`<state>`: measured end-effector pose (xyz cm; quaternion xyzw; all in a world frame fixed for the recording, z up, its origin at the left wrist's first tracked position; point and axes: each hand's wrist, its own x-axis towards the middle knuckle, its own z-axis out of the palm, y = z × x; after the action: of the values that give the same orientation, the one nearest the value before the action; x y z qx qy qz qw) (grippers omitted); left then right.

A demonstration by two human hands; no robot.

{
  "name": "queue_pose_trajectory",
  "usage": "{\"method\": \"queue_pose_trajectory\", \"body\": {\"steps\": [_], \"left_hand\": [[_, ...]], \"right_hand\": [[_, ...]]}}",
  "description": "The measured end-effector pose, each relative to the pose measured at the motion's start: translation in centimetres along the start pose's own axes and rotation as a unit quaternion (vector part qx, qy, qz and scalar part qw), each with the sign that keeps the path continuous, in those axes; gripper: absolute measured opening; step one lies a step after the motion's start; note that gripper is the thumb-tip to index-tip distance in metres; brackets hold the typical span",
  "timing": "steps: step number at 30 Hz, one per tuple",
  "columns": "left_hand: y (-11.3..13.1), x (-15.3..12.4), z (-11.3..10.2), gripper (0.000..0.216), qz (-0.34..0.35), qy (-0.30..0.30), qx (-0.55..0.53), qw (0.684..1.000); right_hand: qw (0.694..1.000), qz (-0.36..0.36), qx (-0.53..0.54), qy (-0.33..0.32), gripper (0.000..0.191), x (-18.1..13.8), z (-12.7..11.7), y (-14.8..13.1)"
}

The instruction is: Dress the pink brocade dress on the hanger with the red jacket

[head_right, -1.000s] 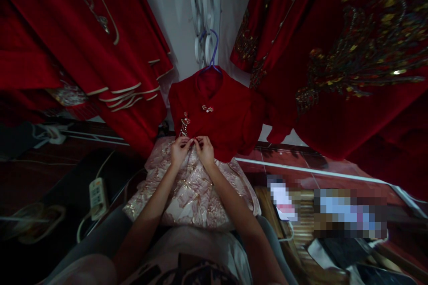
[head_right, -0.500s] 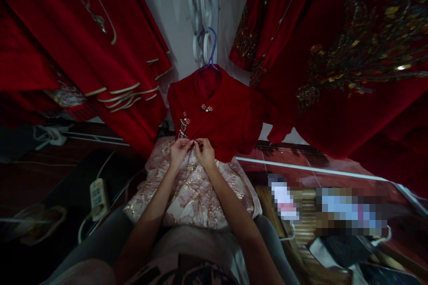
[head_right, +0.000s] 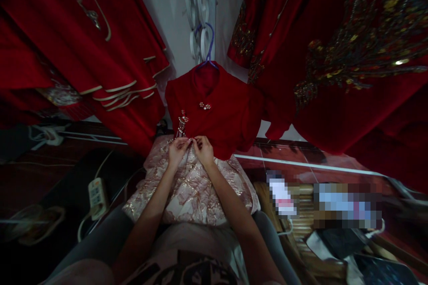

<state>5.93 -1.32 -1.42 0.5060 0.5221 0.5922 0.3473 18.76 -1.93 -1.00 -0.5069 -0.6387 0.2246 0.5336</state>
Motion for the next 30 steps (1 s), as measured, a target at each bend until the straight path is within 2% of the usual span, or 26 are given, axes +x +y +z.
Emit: {"method": "queue_pose_trajectory", "body": {"steps": [10, 14, 16, 21, 24, 30], "left_hand": [[0.1, -0.3, 0.7, 0.026, 0.007, 0.024, -0.004, 1.0], [0.7, 0.0, 0.9, 0.027, -0.008, -0.023, -0.056, 0.998], [1.3, 0.6, 1.1, 0.029, -0.014, -0.045, -0.086, 0.995], [4.1, 3.6, 2.3, 0.038, -0.03, -0.006, -0.159, 0.987], [6.0, 5.2, 2.8, 0.037, -0.052, -0.02, -0.232, 0.971], [7.7, 5.5, 2.8, 0.029, -0.095, -0.059, -0.327, 0.938]], "right_hand": [[1.0, 0.004, 0.004, -0.015, 0.026, 0.0, 0.0, 0.2], [1.0, 0.001, 0.021, 0.002, 0.023, -0.2, 0.0, 0.7], [1.0, 0.007, 0.02, 0.02, 0.021, -0.4, -0.1, 1.0], [1.0, 0.008, -0.006, 0.02, 0.013, -0.6, -0.3, 1.5], [0.999, -0.007, -0.017, 0.034, 0.009, -0.6, -0.3, 1.7], [0.999, -0.01, -0.008, 0.032, 0.007, -0.6, -0.2, 1.8]]}}
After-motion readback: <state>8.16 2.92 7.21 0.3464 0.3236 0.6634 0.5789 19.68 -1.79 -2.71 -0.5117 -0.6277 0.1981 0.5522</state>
